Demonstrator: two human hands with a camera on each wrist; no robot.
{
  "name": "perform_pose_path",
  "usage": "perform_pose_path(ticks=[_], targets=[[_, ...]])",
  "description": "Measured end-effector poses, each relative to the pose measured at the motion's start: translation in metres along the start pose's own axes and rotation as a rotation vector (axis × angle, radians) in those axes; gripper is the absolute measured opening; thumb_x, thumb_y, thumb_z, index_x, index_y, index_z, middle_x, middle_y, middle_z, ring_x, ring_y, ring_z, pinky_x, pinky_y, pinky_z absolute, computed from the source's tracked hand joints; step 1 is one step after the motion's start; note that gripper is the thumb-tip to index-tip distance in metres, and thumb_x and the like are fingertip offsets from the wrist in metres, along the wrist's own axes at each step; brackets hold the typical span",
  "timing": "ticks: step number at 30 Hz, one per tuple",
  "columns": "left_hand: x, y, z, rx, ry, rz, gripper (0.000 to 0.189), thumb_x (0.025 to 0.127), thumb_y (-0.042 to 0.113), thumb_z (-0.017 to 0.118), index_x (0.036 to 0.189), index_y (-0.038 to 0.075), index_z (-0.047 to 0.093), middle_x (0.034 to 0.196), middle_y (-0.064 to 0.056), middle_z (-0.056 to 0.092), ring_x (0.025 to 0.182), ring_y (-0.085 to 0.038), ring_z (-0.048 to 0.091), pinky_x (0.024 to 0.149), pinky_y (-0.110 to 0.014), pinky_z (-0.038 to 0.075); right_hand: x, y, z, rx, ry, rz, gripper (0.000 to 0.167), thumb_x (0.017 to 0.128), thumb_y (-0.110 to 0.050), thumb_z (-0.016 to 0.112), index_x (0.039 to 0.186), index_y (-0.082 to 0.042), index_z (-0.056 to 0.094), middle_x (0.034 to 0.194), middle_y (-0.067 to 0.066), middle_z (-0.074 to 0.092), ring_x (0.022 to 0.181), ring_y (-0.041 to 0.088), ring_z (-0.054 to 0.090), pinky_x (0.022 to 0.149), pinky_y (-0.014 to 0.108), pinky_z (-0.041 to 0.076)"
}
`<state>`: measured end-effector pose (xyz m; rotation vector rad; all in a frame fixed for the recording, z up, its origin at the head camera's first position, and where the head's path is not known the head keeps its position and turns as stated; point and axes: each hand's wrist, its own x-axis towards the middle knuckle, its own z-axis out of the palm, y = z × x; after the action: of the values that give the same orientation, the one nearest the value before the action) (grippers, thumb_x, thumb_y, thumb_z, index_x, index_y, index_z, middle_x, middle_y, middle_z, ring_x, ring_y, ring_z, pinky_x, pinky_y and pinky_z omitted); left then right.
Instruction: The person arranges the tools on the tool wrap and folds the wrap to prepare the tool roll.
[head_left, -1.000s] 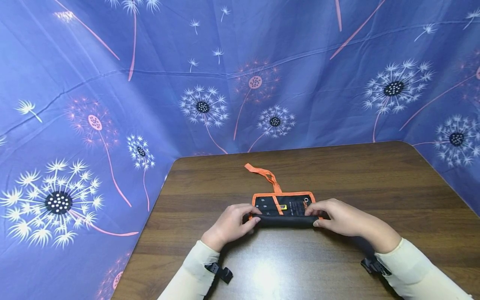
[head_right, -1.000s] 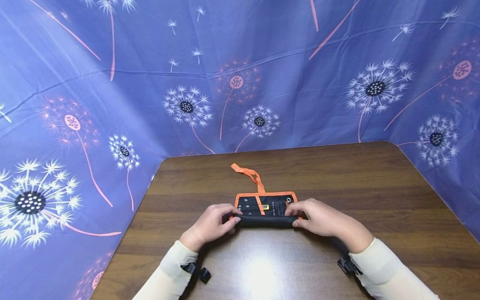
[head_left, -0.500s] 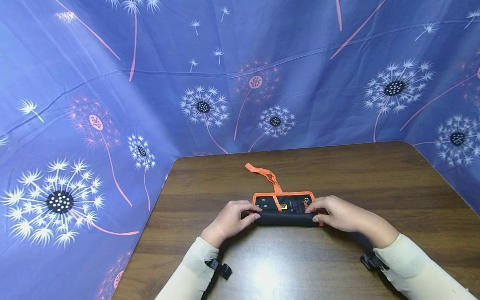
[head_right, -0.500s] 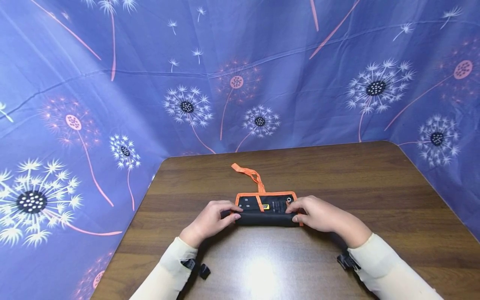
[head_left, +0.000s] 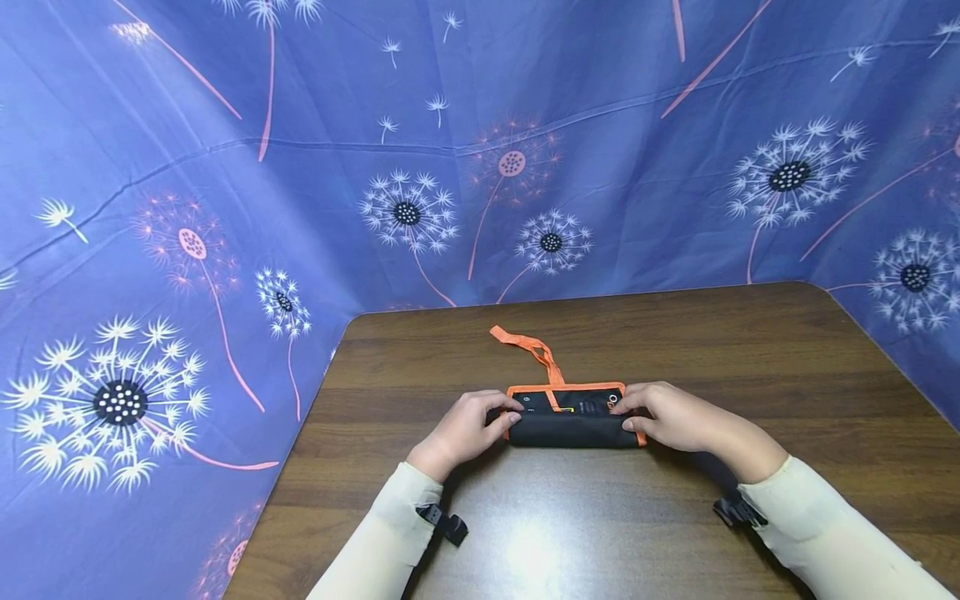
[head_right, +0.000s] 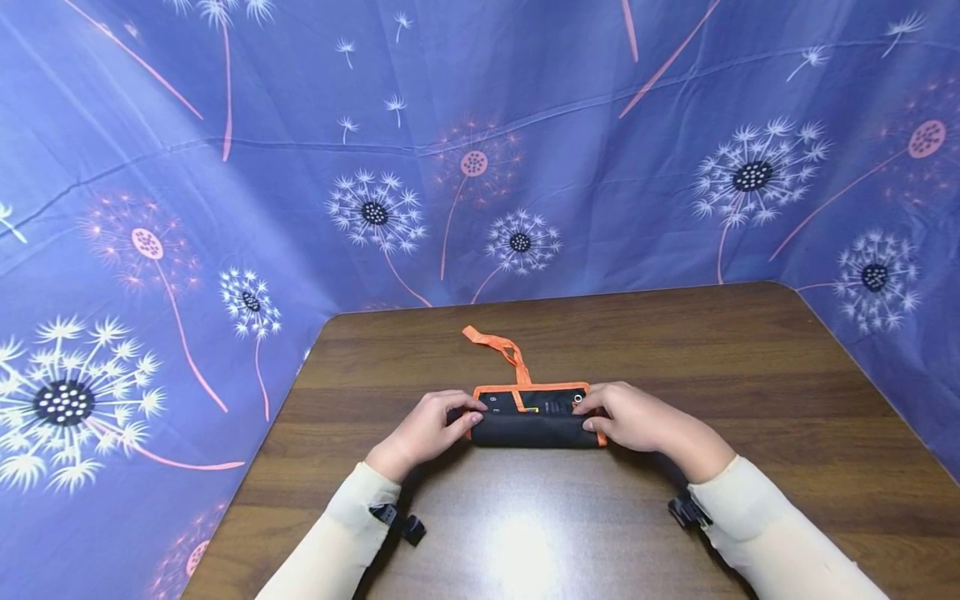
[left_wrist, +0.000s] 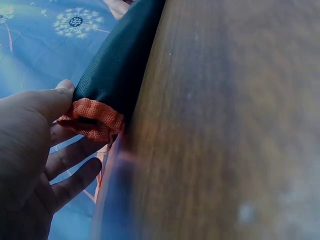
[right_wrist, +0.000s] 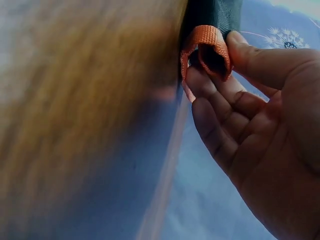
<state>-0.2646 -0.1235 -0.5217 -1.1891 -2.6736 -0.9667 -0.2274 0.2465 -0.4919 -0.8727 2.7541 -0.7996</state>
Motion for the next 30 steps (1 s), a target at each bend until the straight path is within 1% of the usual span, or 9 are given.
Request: perform_pose_path(ticks=[6, 8, 9, 12, 16, 19, 22, 25, 30], targets=[[0.0051, -0.0015, 0.0022, -0.012, 0.029, -0.005, 0.018, 0.104, 0.027, 0.068, 0.117, 0.018, 0.076, 0.095, 0.015, 0.066, 0.085, 0.001, 0.063, 0.089, -0.028, 0.053, 0.0029, 0.0062, 0.0013, -0.005, 0.05, -0.039, 0.023, 0.094, -0.009, 0.078, 0.116, -0.015, 0.079, 0.114, -0.003, 0.072, 0.107, 0.019, 0.068, 0.09, 0.046, 0.055], [0.0059, -0.0022, 0.0025, -0.023, 0.035, -0.004, 0.017, 0.104, 0.026, 0.068, 0.117, 0.017, 0.076, 0.099, 0.015, 0.068, 0.089, 0.001, 0.064, 0.091, -0.028, 0.053, 0.0034, 0.0073, 0.0014, 0.01, 0.059, -0.039, 0.022, 0.094, -0.009, 0.078, 0.115, -0.017, 0.079, 0.11, -0.006, 0.072, 0.103, 0.015, 0.068, 0.087, 0.042, 0.055], [0.0059, -0.0026, 0.0024, -0.027, 0.036, -0.004, 0.017, 0.104, 0.026, 0.068, 0.116, 0.018, 0.076, 0.099, 0.014, 0.069, 0.088, 0.001, 0.064, 0.091, -0.028, 0.053, 0.0036, 0.0081, 0.0014, 0.015, 0.063, -0.037, 0.022, 0.094, -0.009, 0.079, 0.115, -0.018, 0.079, 0.11, -0.007, 0.072, 0.102, 0.014, 0.068, 0.086, 0.041, 0.055], [0.0047, -0.0043, 0.0018, -0.036, 0.04, -0.003, 0.016, 0.104, 0.026, 0.069, 0.116, 0.02, 0.077, 0.104, 0.015, 0.07, 0.096, 0.001, 0.065, 0.093, -0.028, 0.053, 0.0039, 0.0091, 0.001, 0.029, 0.066, -0.04, 0.023, 0.094, -0.009, 0.079, 0.114, -0.02, 0.078, 0.108, -0.008, 0.071, 0.101, 0.013, 0.068, 0.084, 0.04, 0.056], [0.0024, -0.0066, 0.0001, -0.063, 0.046, 0.01, 0.015, 0.103, 0.025, 0.071, 0.116, 0.022, 0.077, 0.107, 0.015, 0.071, 0.103, -0.001, 0.065, 0.093, -0.03, 0.054, 0.0042, 0.0099, 0.0004, 0.035, 0.071, -0.062, 0.022, 0.094, -0.008, 0.078, 0.114, -0.019, 0.077, 0.108, -0.008, 0.071, 0.099, 0.015, 0.068, 0.082, 0.041, 0.056], [0.0015, -0.0074, -0.001, -0.074, 0.05, 0.028, 0.016, 0.102, 0.024, 0.071, 0.116, 0.02, 0.078, 0.108, 0.014, 0.071, 0.104, -0.002, 0.066, 0.092, -0.031, 0.054, 0.0048, 0.0098, 0.0005, 0.05, 0.078, -0.054, 0.022, 0.094, -0.007, 0.078, 0.114, -0.016, 0.076, 0.105, -0.008, 0.07, 0.095, 0.013, 0.067, 0.079, 0.039, 0.056], [0.0011, -0.0075, -0.0017, -0.059, 0.052, 0.041, 0.016, 0.103, 0.024, 0.07, 0.117, 0.02, 0.078, 0.109, 0.013, 0.071, 0.105, -0.002, 0.066, 0.094, -0.031, 0.054, 0.005, 0.0103, 0.0009, 0.066, 0.086, -0.052, 0.022, 0.093, -0.004, 0.079, 0.112, -0.015, 0.076, 0.102, -0.009, 0.069, 0.091, 0.009, 0.065, 0.076, 0.037, 0.056], [0.0005, -0.008, -0.0015, -0.041, 0.048, 0.044, 0.018, 0.104, 0.024, 0.069, 0.119, 0.02, 0.078, 0.111, 0.013, 0.072, 0.107, -0.003, 0.066, 0.096, -0.03, 0.053, 0.0048, 0.01, 0.0016, 0.07, 0.1, -0.05, 0.024, 0.091, -0.002, 0.079, 0.108, -0.019, 0.076, 0.101, -0.009, 0.068, 0.088, 0.006, 0.063, 0.074, 0.035, 0.056], [-0.0009, -0.0098, -0.0008, -0.022, 0.031, 0.029, 0.021, 0.104, 0.028, 0.068, 0.122, 0.021, 0.077, 0.113, 0.013, 0.071, 0.108, -0.004, 0.066, 0.096, -0.03, 0.053, 0.0048, 0.0088, 0.0021, 0.034, 0.102, -0.071, 0.027, 0.091, 0.0, 0.079, 0.105, -0.023, 0.078, 0.102, -0.008, 0.066, 0.085, 0.004, 0.06, 0.073, 0.032, 0.054]])
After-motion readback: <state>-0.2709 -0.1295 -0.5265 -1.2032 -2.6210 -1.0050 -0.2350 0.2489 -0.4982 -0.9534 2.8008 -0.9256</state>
